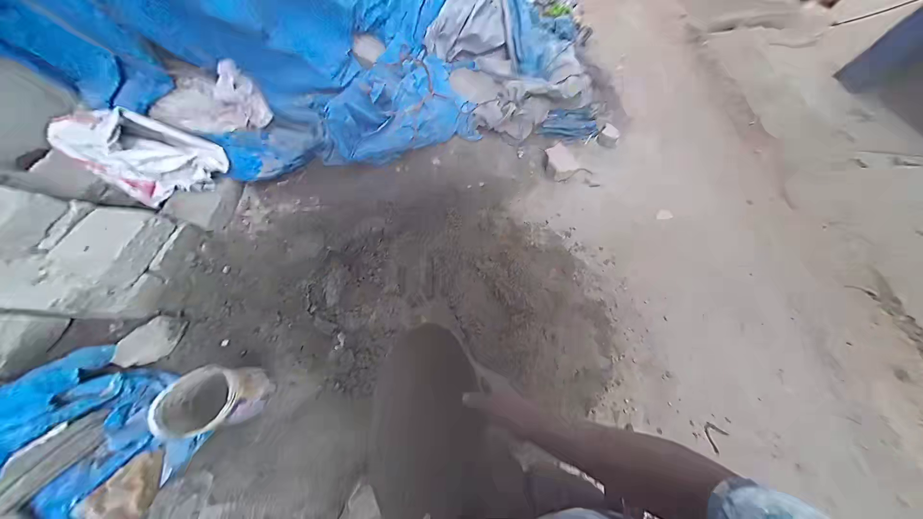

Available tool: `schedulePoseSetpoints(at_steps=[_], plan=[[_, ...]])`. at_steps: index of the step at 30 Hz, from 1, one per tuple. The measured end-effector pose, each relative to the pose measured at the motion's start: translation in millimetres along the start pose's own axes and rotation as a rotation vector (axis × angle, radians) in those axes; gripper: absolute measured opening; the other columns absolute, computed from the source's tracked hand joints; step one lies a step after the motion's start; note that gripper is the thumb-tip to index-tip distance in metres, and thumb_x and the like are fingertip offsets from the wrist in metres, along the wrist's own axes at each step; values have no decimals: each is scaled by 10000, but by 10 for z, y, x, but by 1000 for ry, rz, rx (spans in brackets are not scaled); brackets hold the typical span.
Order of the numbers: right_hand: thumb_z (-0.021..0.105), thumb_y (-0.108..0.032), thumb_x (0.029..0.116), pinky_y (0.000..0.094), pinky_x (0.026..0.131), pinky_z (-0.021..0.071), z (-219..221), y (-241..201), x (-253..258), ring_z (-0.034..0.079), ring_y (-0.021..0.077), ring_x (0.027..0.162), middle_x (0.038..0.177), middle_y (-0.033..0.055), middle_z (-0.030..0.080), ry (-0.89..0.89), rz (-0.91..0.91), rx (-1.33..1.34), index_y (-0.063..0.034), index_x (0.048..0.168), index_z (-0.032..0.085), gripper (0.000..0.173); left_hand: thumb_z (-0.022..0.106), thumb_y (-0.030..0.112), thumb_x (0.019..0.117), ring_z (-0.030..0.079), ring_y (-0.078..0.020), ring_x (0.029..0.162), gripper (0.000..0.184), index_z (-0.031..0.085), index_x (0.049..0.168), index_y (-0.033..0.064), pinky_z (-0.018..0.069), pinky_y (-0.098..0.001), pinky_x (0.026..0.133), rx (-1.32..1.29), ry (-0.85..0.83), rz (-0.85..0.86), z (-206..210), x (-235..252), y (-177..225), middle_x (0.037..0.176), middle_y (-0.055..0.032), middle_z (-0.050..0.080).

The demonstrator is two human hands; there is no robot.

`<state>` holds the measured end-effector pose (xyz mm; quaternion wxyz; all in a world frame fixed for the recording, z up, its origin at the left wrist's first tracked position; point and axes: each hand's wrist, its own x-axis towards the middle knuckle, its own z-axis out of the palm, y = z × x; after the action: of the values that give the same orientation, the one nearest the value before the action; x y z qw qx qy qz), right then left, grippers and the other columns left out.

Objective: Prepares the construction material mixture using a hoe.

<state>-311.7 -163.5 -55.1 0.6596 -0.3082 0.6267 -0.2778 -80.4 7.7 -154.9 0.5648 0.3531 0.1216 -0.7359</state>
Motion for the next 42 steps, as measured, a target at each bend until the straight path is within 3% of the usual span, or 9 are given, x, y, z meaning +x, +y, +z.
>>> schedulePoseSetpoints(at_steps=[7,14,18,21,24,32,35,39,42], plan=[[140,-646,1060,545,969,580,-761,1049,1148,660,325,1233,1446,71,619,-526,458,-211,-273,1575,400,688,514,-16,959,579,-376,1136,477,420,1427,-1,545,-536,939,-226,1089,176,-629,1388,-91,1358,-252,504],[597,-610,955,634,947,523,-150,1848,2636,637,395,1200,1340,177,643,-885,11,-1568,-137,1460,548,694,512,99,1022,586,-279,1174,391,415,1397,47,534,-395,1009,-597,1164,550,-2357,2346,-261,1316,-167,534],[766,-317,867,686,913,486,768,2234,3526,671,423,974,993,197,703,-1315,-519,-1882,-82,1078,720,319,447,314,1102,535,-271,1346,455,353,1498,109,506,-456,1090,-524,1253,737,-3025,2654,-599,1478,-134,488],[563,-267,1031,742,1189,193,1247,2235,4116,331,557,1444,1495,380,423,-1021,-284,-2265,51,1428,530,510,211,648,1044,529,-247,1352,713,279,1547,148,519,-457,1053,-465,1230,789,-2928,2591,-785,1521,-111,460],[425,-266,1081,522,1167,364,764,2092,4777,446,342,1417,1557,181,449,-609,-132,-2569,-71,1515,447,477,-14,686,998,393,-211,1498,830,157,1605,147,459,-416,1143,-530,875,681,-2614,2711,-1062,1662,-72,317],[724,-46,834,593,613,530,-1063,1449,4256,678,415,842,946,198,684,-450,-34,-2058,-32,1005,686,176,229,431,1132,698,-315,1133,552,501,1440,63,577,-516,935,460,625,-159,-626,2753,-1140,1297,-157,685],[749,-275,841,601,610,549,-1609,1298,3562,696,389,831,930,161,700,-267,174,-1746,-96,976,688,232,589,295,1047,707,-280,1120,464,538,1437,47,602,-461,950,769,355,-284,91,2600,-1852,1267,-140,705],[712,-453,835,586,782,569,-1869,1738,2907,703,316,966,1025,128,714,-55,547,-1126,-119,1103,685,429,901,459,742,690,-270,1139,1014,398,1530,66,587,-477,968,1064,219,-625,699,2313,-3053,1288,-160,676],[761,-365,844,467,659,581,-2057,2222,2620,683,238,724,870,106,680,180,747,-563,-78,1082,658,386,874,221,811,694,-250,646,468,607,1124,-2,608,-439,576,961,557,-837,828,2191,-3655,799,-138,685]])
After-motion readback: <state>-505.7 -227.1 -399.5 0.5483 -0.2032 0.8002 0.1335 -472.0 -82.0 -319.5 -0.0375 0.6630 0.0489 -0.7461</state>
